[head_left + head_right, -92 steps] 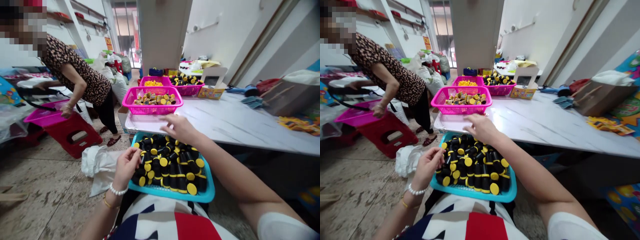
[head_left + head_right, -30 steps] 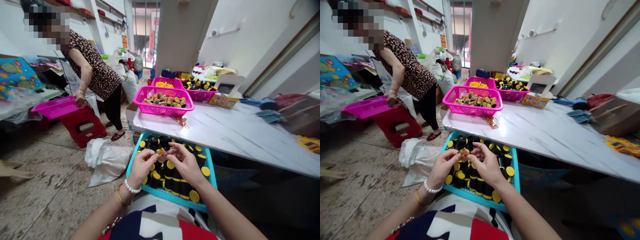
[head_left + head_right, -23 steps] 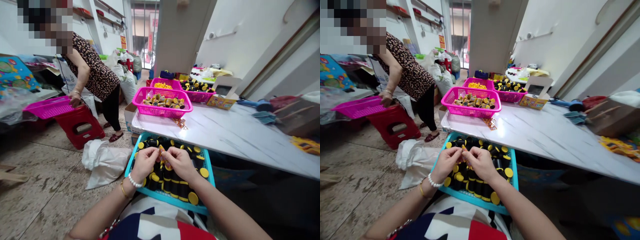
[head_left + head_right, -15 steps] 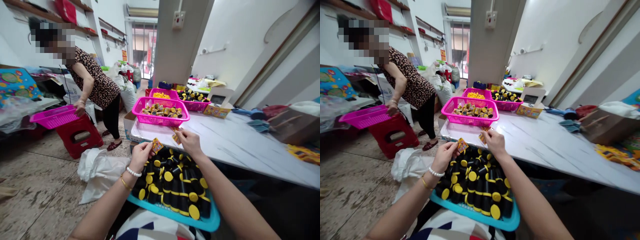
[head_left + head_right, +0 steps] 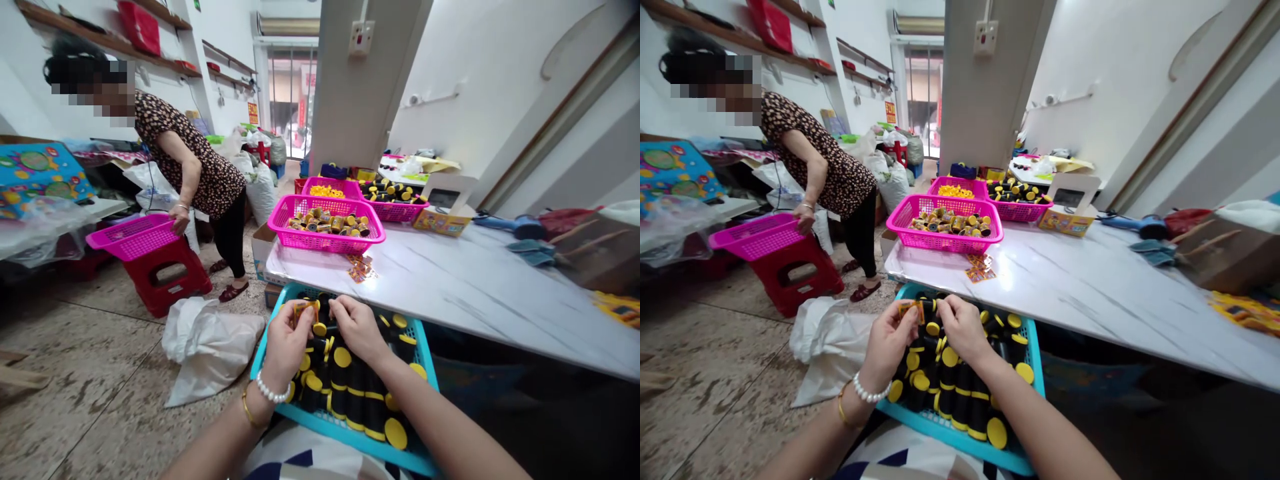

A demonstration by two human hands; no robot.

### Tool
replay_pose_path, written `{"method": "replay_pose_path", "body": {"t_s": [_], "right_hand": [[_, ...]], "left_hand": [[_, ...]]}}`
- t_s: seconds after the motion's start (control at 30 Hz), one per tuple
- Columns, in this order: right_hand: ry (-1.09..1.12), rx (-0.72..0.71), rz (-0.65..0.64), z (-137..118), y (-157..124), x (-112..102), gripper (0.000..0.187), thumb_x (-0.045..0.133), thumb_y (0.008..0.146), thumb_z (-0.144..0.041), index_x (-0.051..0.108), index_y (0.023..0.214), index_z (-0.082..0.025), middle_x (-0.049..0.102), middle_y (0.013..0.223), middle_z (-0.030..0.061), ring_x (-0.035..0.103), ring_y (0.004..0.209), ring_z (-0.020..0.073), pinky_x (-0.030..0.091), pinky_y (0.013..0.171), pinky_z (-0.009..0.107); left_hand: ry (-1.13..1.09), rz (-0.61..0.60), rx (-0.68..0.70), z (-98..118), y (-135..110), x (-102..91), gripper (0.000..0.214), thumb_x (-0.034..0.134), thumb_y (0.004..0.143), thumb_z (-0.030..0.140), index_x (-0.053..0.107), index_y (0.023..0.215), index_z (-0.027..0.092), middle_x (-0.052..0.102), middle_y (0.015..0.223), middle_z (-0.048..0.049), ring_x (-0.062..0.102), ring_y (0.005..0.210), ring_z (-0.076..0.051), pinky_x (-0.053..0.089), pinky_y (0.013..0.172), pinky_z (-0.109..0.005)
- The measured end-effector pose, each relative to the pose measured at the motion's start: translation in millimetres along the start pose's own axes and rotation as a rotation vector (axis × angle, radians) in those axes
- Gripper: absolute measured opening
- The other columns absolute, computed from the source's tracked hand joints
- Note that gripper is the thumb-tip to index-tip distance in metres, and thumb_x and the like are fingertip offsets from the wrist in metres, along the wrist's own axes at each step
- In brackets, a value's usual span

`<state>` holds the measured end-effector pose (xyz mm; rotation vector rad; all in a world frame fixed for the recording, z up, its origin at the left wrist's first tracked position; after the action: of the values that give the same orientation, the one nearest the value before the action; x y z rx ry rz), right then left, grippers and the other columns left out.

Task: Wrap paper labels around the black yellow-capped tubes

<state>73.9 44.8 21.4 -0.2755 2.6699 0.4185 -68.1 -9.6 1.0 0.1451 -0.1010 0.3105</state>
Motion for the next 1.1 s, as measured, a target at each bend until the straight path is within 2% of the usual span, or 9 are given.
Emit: {"method": "replay_pose_path", "body": {"t_s": [0.1,0.2,0.27,0.37,0.47,0.6,0.7,0.93,1.1], "right_hand": [[0.11,0.097,-0.019,12.3,0.8,1.3,0.041,0.045,0.091,-0.05,0.051,0.063,-0.02,0.045,0.047,-0.0044,0.044,0.041,0.0111,0.034,0.042,0.024],[0.251,0.133,-0.112,11.9,-2.8,10.8,0.04,0.046,0.09,-0.055,0.057,0.077,-0.019,0.053,0.058,-0.003,0.051,0.045,0.0114,0.038,0.045,0.024],[0.329,0.136,-0.199,6.7,-8.2,21.1,0.034,0.057,0.084,-0.052,0.059,0.082,-0.018,0.057,0.066,-0.0017,0.053,0.053,0.0116,0.042,0.051,0.024],[0.363,0.132,-0.281,2.3,-14.2,31.8,0.031,0.067,0.078,-0.047,0.057,0.074,-0.017,0.055,0.064,-0.0025,0.049,0.056,0.0106,0.041,0.055,0.024],[0.37,0.156,-0.198,8.9,-12.7,26.1,0.035,0.064,0.08,-0.049,0.051,0.067,-0.019,0.046,0.054,-0.0059,0.038,0.049,0.0087,0.031,0.047,0.022],[0.357,0.196,-0.084,20.5,-12.0,16.0,0.037,0.054,0.086,-0.053,0.046,0.068,-0.021,0.04,0.05,-0.0073,0.032,0.044,0.0087,0.022,0.042,0.022],[0.314,0.16,-0.069,20.2,-14.8,15.7,0.038,0.048,0.089,-0.054,0.047,0.07,-0.021,0.039,0.052,-0.0064,0.033,0.045,0.0095,0.024,0.043,0.023],[0.118,0.032,-0.013,13.9,-20.3,11.4,0.042,0.04,0.095,-0.052,0.044,0.066,-0.021,0.042,0.055,-0.0046,0.038,0.05,0.0112,0.03,0.047,0.024],[-0.031,-0.062,0.017,6.6,-23.6,9.8,0.039,0.04,0.096,-0.045,0.046,0.067,-0.021,0.044,0.059,-0.0032,0.041,0.056,0.0122,0.033,0.052,0.024]], "left_hand": [[-0.054,0.007,-0.052,-5.5,-7.5,-4.5,0.027,0.063,0.083,0.042,0.06,0.084,0.016,0.054,0.061,0.0042,0.046,0.046,-0.006,0.035,0.042,-0.016],[-0.111,-0.018,-0.11,-15.7,-4.7,-4.1,0.03,0.066,0.08,0.044,0.059,0.082,0.015,0.051,0.055,0.0063,0.041,0.04,-0.004,0.031,0.037,-0.014],[-0.135,-0.039,-0.152,-23.5,-0.5,-1.3,0.034,0.067,0.078,0.045,0.058,0.092,0.015,0.051,0.052,0.0073,0.04,0.036,-0.005,0.029,0.033,-0.014],[-0.159,-0.084,-0.205,-32.5,1.2,5.5,0.048,0.065,0.079,0.047,0.051,0.112,0.015,0.052,0.048,0.008,0.042,0.032,-0.008,0.029,0.03,-0.016],[-0.2,-0.034,-0.169,-29.6,-3.3,2.0,0.048,0.06,0.083,0.049,0.046,0.116,0.016,0.055,0.052,0.0061,0.046,0.035,-0.009,0.033,0.033,-0.017],[-0.137,0.101,-0.017,-9.5,-14.8,-15.0,0.028,0.062,0.084,0.043,0.057,0.095,0.018,0.055,0.066,0.0039,0.048,0.05,-0.006,0.038,0.045,-0.016],[-0.022,0.077,0.047,3.5,-21.4,-16.0,0.025,0.06,0.086,0.042,0.064,0.083,0.017,0.053,0.063,0.0024,0.048,0.055,-0.008,0.039,0.052,-0.018],[0.016,0.086,0.05,6.4,-26.1,-16.8,0.028,0.063,0.082,0.044,0.073,0.088,0.019,0.061,0.066,-0.0031,0.056,0.065,-0.016,0.043,0.056,-0.024],[0.025,0.108,0.077,10.1,-26.9,-19.8,0.026,0.065,0.08,0.042,0.074,0.089,0.02,0.062,0.069,-0.0034,0.054,0.062,-0.015,0.042,0.055,-0.024]]}}
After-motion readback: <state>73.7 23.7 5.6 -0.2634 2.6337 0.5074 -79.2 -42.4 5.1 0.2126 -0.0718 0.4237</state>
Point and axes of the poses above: each hand's wrist, its own y-axis towards the middle knuckle, its own x-axis out of the palm, z = x × y, the point moved 8 cm from there along y, towards the middle knuckle
